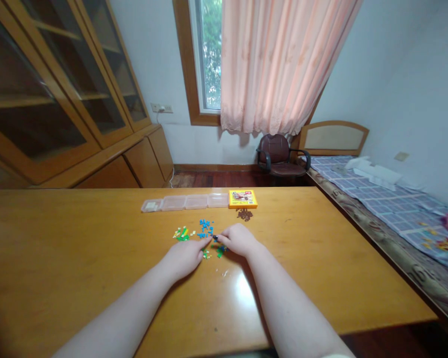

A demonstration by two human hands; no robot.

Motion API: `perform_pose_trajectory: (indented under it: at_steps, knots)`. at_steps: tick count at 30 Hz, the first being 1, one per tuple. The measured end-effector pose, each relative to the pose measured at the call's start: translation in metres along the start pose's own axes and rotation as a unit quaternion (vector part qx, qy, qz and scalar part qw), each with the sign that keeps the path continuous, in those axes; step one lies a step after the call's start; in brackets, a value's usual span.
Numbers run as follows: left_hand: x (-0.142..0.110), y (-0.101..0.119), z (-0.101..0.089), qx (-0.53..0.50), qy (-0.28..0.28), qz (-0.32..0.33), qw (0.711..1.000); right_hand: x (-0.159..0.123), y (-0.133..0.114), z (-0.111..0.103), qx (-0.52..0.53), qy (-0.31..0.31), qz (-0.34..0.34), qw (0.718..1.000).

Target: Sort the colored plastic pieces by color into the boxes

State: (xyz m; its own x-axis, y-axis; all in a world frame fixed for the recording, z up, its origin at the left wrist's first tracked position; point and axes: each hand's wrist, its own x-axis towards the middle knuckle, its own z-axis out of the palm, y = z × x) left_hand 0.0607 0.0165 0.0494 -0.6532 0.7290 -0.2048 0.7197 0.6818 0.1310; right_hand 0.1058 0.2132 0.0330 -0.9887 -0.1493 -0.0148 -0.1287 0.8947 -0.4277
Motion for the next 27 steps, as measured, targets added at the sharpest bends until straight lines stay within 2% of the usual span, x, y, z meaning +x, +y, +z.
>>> perform_pose_trajectory:
  at_steps: [5,10,14,16,21,27]
  knots:
    - [-0.001,-0.005,-0.002,-0.010,0.002,-0.003,1.000,0.001,0.003,0.000,0.011,0.030,0.033,0.999]
    - [-0.006,-0.003,-0.008,0.010,0.002,-0.012,1.000,0.001,0.003,0.005,0.033,-0.006,0.009,0.999]
    - [-0.008,0.001,-0.007,-0.009,0.007,0.027,1.000,0.003,0.002,0.007,0.032,0.020,-0.019,0.999]
    - [-0.009,0.003,-0.007,-0.008,-0.005,0.032,0.999,0.003,0.003,0.005,0.036,0.029,-0.009,0.999]
    - [-0.010,0.003,-0.010,0.009,-0.017,0.014,1.000,-0.002,0.006,-0.005,0.079,0.008,0.029,0.996]
    - [-0.008,0.009,-0.004,0.005,0.000,0.063,0.998,-0.006,0.008,-0.010,0.091,-0.011,0.022,0.996]
